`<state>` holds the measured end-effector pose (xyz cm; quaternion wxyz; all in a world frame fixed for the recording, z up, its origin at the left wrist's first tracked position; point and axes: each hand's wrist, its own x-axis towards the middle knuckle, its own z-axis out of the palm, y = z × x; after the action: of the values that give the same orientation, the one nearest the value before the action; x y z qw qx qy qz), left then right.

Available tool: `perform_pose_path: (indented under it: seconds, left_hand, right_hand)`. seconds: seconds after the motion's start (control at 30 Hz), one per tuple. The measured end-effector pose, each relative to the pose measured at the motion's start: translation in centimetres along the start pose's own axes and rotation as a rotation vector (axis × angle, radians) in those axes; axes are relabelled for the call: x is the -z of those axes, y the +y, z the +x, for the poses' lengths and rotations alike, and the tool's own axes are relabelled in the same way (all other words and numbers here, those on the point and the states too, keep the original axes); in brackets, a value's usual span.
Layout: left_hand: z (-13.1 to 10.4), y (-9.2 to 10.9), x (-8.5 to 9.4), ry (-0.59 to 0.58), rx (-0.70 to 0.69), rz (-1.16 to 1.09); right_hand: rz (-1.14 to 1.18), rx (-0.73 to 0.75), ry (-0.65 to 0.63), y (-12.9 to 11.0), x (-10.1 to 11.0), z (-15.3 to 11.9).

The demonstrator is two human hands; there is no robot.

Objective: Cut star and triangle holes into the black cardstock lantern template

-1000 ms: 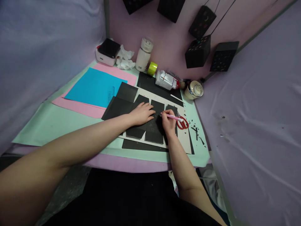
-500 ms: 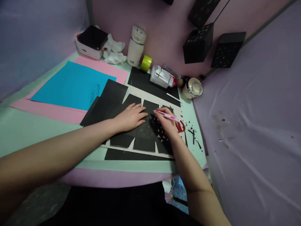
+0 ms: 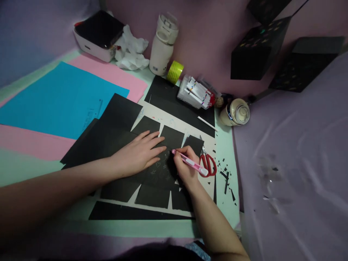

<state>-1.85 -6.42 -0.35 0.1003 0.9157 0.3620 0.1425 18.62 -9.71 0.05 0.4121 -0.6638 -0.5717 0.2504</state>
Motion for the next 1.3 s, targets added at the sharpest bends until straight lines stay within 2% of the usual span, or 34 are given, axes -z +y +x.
perform_pose_path:
  seconds: [0.17,0.87,0.97,1.17,1.3]
  left_hand:
    - [0.0,0.0,0.1,-0.017,0.006,-0.015]
    - [0.0,-0.1,0.0,0.035,0.007,-0.024]
    - [0.0,-0.1,0.0,0.05,0.008,-0.04]
    - [0.0,-0.1,-0.2,0.061,0.01,-0.051]
    - [-0.1,-0.1,-0.3,0.069,0.008,-0.049]
  right_hand:
    - [-0.023,0.024,0.002,0.2,-0.1,-0.2]
    - [-0.102,0.01,0.018,-0.3,-0.2,-0.3]
    - [-0.143,0.053,0.004,-0.4,-0.2,-0.5]
    - [-0.252,0.254,-0.036,-0.5,-0.2,-1.1]
    - [-0.271,0.263,-0.035,-0.4,-0.3,-1.2]
